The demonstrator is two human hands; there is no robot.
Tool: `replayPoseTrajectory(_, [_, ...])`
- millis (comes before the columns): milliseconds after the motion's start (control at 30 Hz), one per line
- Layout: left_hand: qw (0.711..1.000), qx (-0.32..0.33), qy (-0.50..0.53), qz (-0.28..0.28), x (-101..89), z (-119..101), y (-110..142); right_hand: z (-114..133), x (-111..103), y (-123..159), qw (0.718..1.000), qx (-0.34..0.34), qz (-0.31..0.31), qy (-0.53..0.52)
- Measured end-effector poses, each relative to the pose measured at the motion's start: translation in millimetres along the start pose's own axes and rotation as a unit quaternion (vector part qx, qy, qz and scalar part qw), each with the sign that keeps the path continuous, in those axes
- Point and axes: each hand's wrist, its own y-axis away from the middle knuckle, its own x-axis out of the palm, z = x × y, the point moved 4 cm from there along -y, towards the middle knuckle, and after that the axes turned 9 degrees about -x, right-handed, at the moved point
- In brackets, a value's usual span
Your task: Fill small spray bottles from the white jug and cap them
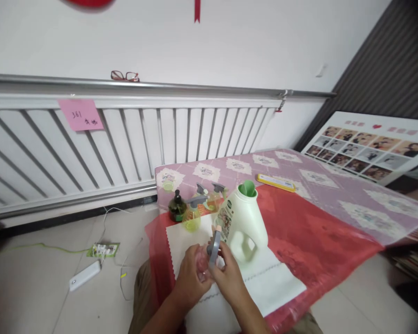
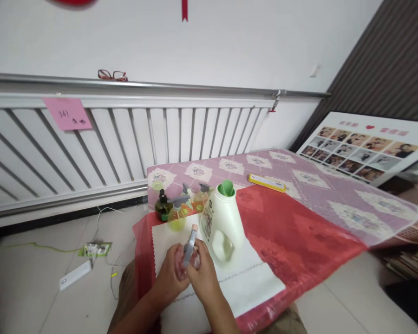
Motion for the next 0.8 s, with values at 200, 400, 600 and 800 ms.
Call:
replayPoseTrajectory(200, [1.0,-0.012,0.013,-0.006,1.9,1,2,0,-3,0,1.0,-0.006,-0.002,0.018])
replayPoseTrajectory(400, [1.0,-0.014,-0.002,0.006,-1.3,-6,1,1,-10,-5,0.997,0.0,0.061,0.037])
replayPoseTrajectory(600, [0.999,-0.034,0.005,0.026,-3.4,-10,0,3,-18,-12,0.992,0.031,0.109,0.047])
replayPoseTrajectory(800, [0.999,-0.039,-0.003,0.028,0.2,-5,2,5,-22,-18,0.987,0.022,0.14,0.078])
